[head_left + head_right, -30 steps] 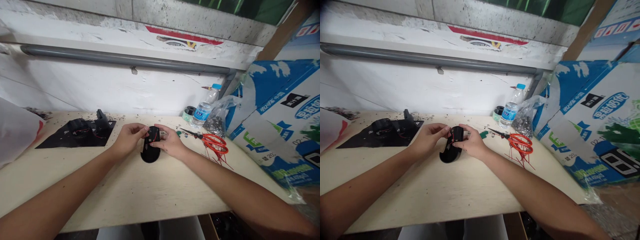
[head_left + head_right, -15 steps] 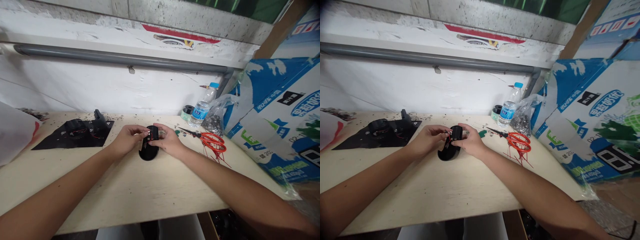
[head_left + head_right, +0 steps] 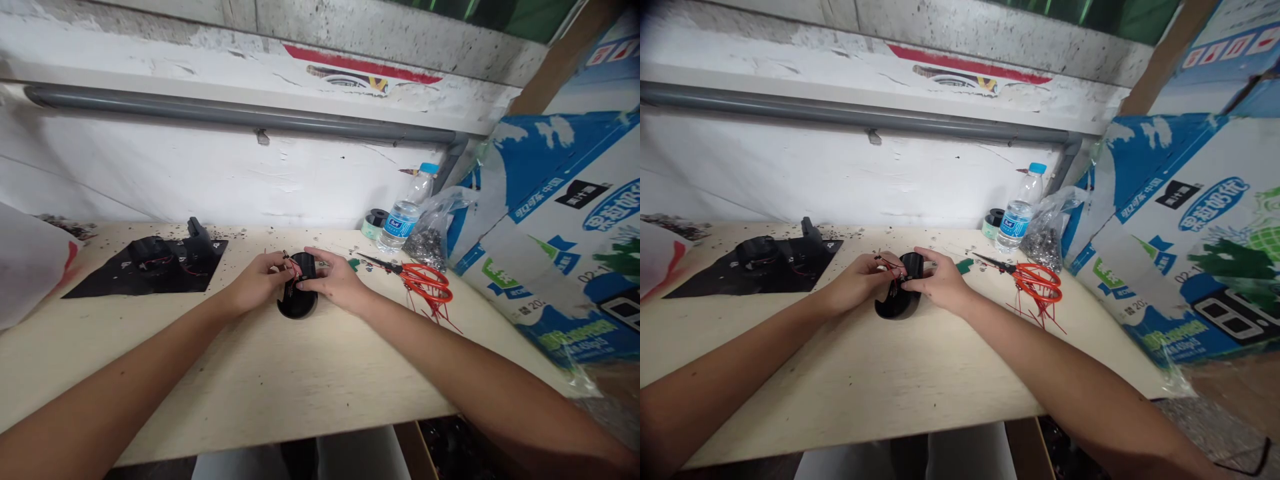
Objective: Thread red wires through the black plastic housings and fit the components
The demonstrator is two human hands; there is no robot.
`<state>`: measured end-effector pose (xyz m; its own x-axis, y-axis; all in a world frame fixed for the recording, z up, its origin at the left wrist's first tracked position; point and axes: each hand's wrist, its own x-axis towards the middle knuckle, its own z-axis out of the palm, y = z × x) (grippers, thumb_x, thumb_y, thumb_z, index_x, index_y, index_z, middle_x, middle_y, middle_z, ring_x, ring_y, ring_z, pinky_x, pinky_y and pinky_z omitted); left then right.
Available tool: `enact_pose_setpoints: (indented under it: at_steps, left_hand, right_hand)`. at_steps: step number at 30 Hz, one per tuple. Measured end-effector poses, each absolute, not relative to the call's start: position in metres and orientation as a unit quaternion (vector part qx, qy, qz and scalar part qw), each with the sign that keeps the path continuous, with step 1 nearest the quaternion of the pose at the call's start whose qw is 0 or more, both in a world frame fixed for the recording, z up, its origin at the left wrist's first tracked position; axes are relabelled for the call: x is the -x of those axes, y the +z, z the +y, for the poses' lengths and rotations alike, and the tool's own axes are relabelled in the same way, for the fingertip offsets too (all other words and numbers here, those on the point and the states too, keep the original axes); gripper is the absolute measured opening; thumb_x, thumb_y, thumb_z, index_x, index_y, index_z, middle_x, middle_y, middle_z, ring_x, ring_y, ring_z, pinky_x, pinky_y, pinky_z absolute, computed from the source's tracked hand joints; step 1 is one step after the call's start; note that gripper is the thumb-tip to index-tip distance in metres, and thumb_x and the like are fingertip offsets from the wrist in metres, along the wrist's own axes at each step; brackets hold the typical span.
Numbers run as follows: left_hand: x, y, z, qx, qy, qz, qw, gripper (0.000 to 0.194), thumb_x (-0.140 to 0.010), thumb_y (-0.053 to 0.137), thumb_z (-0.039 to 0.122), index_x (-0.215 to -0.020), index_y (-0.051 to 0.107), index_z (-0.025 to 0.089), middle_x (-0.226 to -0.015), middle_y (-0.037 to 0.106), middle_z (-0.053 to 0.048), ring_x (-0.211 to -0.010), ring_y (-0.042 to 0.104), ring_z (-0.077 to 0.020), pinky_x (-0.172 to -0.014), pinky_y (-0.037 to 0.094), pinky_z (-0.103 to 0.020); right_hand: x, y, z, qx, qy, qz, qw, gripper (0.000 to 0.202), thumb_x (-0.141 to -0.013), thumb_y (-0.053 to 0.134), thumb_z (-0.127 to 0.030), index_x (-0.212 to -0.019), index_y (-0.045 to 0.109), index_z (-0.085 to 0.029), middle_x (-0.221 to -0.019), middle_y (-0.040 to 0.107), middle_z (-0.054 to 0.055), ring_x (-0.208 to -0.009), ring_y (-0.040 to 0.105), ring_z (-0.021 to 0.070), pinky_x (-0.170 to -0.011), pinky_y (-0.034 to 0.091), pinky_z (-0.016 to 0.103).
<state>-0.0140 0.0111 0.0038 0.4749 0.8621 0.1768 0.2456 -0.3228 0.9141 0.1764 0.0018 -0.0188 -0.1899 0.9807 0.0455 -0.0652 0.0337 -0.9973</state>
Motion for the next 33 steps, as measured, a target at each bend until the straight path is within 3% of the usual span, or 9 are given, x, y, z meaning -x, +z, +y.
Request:
enact_pose_setpoints:
  at_steps: [5,12,19,24,29,33]
  left_hand:
    - [0.0141,0.0048,0.01,-0.752,0.332,0.37,0.434,0.024,-0.084,0.064,0.04,-0.079,0.07,0.016,-0.089,0.068,-0.005,-0.084,0.061,-0.0206,-0.079,0.044,-0.033]
    - [0.0135,0.0041,0.0096,-0.757,0.328,0.372,0.425,0.029,-0.087,0.061,0.045,-0.088,0.066,0.016,-0.085,0.067,-0.005,-0.079,0.06,-0.0196,-0.074,0.047,-0.032]
    - [0.0151,0.0,0.0102,-0.744,0.309,0.391,0.446,0.029,-0.088,0.059,0.045,-0.094,0.059,0.017,-0.08,0.06,-0.002,-0.067,0.057,-0.0163,-0.059,0.047,-0.028]
    - [0.0133,0.0012,0.0085,-0.771,0.323,0.391,0.386,0.024,-0.092,0.054,0.041,-0.093,0.06,0.017,-0.086,0.061,-0.004,-0.074,0.059,-0.0172,-0.064,0.05,-0.029]
    - [0.0134,0.0033,0.0063,-0.786,0.301,0.381,0.382,0.02,-0.092,0.053,0.037,-0.088,0.06,0.018,-0.081,0.062,-0.003,-0.067,0.059,-0.0158,-0.061,0.05,-0.028]
    - [0.0138,0.0029,0.0061,-0.803,0.318,0.382,0.329,0.019,-0.092,0.052,0.033,-0.087,0.061,0.017,-0.092,0.066,-0.005,-0.078,0.061,-0.0177,-0.068,0.05,-0.029]
  right_hand:
    - [-0.1766,-0.0199,0.0021,0.425,0.554,-0.542,0.468,0.09,-0.057,0.084,-0.006,-0.14,0.052,-0.017,-0.09,0.073,0.004,-0.079,0.068,0.0183,-0.085,0.057,0.039]
    - [-0.1775,-0.0185,0.0019,0.427,0.554,-0.541,0.466,0.089,-0.056,0.086,-0.008,-0.139,0.055,-0.018,-0.097,0.072,0.005,-0.081,0.068,0.0183,-0.087,0.057,0.04]
    - [-0.1776,-0.0179,0.0017,0.436,0.549,-0.548,0.457,0.09,-0.057,0.086,-0.009,-0.14,0.054,-0.016,-0.088,0.074,0.004,-0.079,0.068,0.0189,-0.087,0.056,0.041]
    - [-0.1784,-0.0177,0.0024,0.44,0.544,-0.552,0.454,0.09,-0.058,0.086,-0.009,-0.141,0.054,-0.016,-0.087,0.074,0.004,-0.078,0.068,0.0182,-0.089,0.056,0.041]
    - [-0.1802,-0.0173,0.0028,0.442,0.554,-0.547,0.445,0.091,-0.056,0.088,-0.012,-0.14,0.054,-0.016,-0.086,0.073,0.004,-0.078,0.068,0.0184,-0.088,0.056,0.041]
    - [-0.1806,-0.0173,0.0029,0.439,0.559,-0.538,0.453,0.092,-0.056,0.089,-0.012,-0.14,0.054,-0.015,-0.09,0.073,0.005,-0.077,0.067,0.0173,-0.09,0.055,0.04]
